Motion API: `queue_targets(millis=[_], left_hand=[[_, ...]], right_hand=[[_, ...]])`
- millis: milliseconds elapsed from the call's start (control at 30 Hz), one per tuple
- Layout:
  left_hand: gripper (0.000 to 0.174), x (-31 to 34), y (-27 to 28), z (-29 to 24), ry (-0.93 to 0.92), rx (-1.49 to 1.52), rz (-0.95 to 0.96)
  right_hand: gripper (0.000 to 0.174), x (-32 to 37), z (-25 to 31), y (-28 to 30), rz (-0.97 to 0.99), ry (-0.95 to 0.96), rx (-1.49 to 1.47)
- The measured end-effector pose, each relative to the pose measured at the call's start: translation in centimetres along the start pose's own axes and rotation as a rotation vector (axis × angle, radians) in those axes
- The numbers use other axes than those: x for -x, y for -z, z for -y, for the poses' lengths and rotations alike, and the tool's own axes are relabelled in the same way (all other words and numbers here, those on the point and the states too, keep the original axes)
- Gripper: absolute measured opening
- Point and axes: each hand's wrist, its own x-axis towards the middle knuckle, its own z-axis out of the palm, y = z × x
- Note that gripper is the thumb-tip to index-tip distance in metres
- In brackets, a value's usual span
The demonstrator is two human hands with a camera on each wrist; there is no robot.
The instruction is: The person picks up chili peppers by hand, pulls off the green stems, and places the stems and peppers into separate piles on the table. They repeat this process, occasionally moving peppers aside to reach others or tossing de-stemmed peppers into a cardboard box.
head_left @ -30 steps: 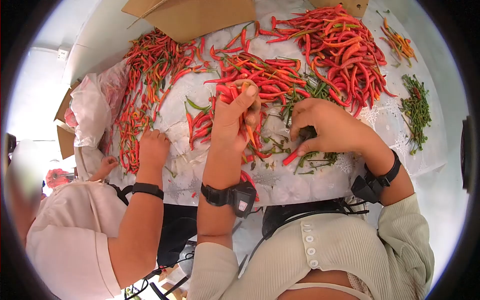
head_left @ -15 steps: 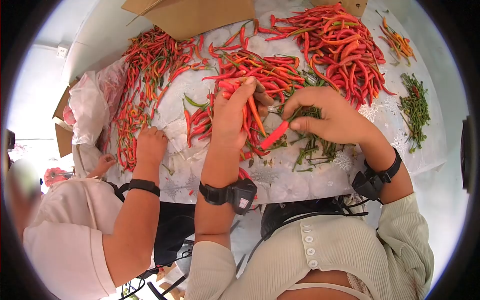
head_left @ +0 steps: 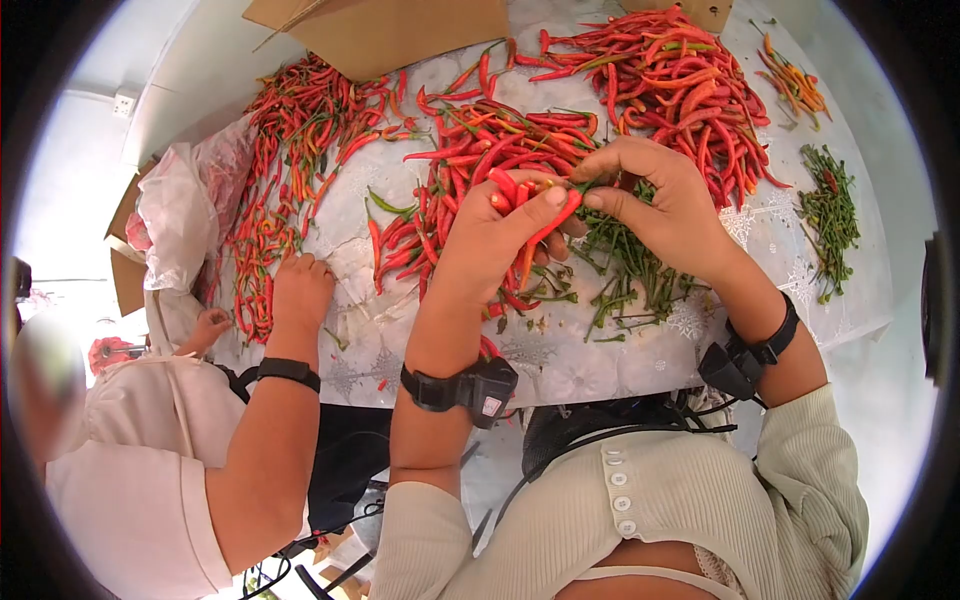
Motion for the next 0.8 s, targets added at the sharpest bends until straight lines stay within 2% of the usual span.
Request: queue_targets(millis=[133, 267, 367, 800], left_hand=[[0.022, 0.0, -0.1, 0.2, -0.042, -0.011, 0.0], [0.025, -0.2, 0.0, 0.2, -0.044, -0.04, -0.014], [0.024, -0.2, -0.2, 0.4, -0.059, -0.074, -0.049], [0.019, -0.2, -0.6, 0.5, -0.067, 0.001, 0.008]], right_hand=[[0.014, -0.1, -0.1, -0.1, -0.02, -0.019, 0.028], [0.015, -0.2, -0.5, 0.0, -0.045, 0.143, 0.208], [0.014, -0.3, -0.8, -0.2, -0.07, 0.198, 0.236], [0.014, -0.2, 0.2, 0.0, -0.173, 0.329, 0.398]])
